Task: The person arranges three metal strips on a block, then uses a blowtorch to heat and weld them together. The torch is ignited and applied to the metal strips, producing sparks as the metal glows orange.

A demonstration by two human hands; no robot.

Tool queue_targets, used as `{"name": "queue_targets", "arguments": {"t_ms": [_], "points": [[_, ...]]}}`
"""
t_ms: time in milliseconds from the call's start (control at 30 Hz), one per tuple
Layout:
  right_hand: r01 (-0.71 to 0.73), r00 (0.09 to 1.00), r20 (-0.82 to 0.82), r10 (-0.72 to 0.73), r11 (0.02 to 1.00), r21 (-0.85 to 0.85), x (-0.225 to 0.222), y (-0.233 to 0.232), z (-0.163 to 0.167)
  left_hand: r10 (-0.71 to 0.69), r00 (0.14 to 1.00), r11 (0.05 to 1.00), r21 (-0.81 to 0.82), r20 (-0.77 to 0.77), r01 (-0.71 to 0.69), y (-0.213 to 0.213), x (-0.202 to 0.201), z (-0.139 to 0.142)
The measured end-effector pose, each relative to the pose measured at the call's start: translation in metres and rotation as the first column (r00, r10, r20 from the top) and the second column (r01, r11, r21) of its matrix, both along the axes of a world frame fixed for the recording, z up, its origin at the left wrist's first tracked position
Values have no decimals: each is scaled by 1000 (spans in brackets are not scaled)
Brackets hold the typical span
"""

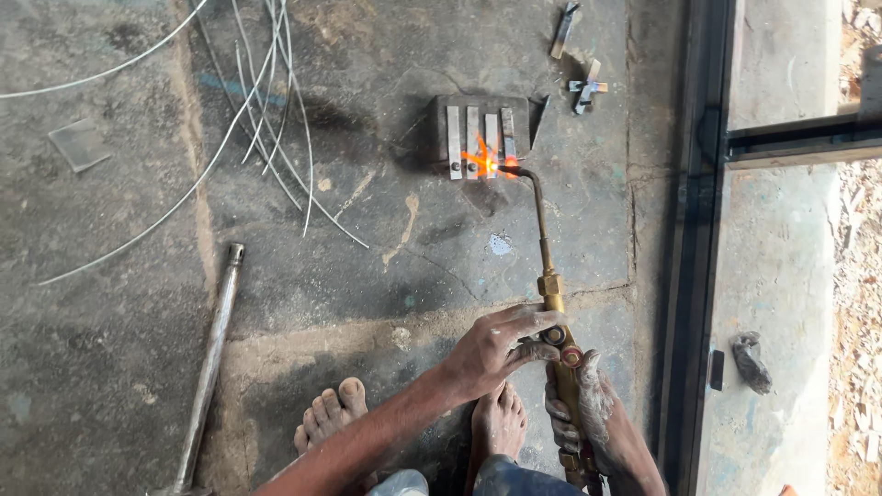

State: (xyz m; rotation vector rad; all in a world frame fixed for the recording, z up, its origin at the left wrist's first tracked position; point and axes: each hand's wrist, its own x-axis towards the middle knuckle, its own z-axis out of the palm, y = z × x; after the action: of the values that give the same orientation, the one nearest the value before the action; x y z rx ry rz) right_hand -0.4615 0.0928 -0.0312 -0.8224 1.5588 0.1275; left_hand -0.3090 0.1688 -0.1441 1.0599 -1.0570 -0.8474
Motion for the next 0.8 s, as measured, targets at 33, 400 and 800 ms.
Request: {"name": "queue_targets", "arguments": {"t_ms": [33, 400, 800], "points": [[-1, 1000, -10, 1, 1000, 21, 3, -1, 0, 3, 1000, 1000, 1, 15, -3, 0, 1, 0], [-66, 998, 20, 66, 998, 1, 4, -6, 2, -36, 999, 999, 24, 14, 36, -5, 3, -1], [-85, 996, 9, 84, 996, 41, 10, -8, -1, -51, 998, 998, 34, 45, 50, -3, 3, -4]]}}
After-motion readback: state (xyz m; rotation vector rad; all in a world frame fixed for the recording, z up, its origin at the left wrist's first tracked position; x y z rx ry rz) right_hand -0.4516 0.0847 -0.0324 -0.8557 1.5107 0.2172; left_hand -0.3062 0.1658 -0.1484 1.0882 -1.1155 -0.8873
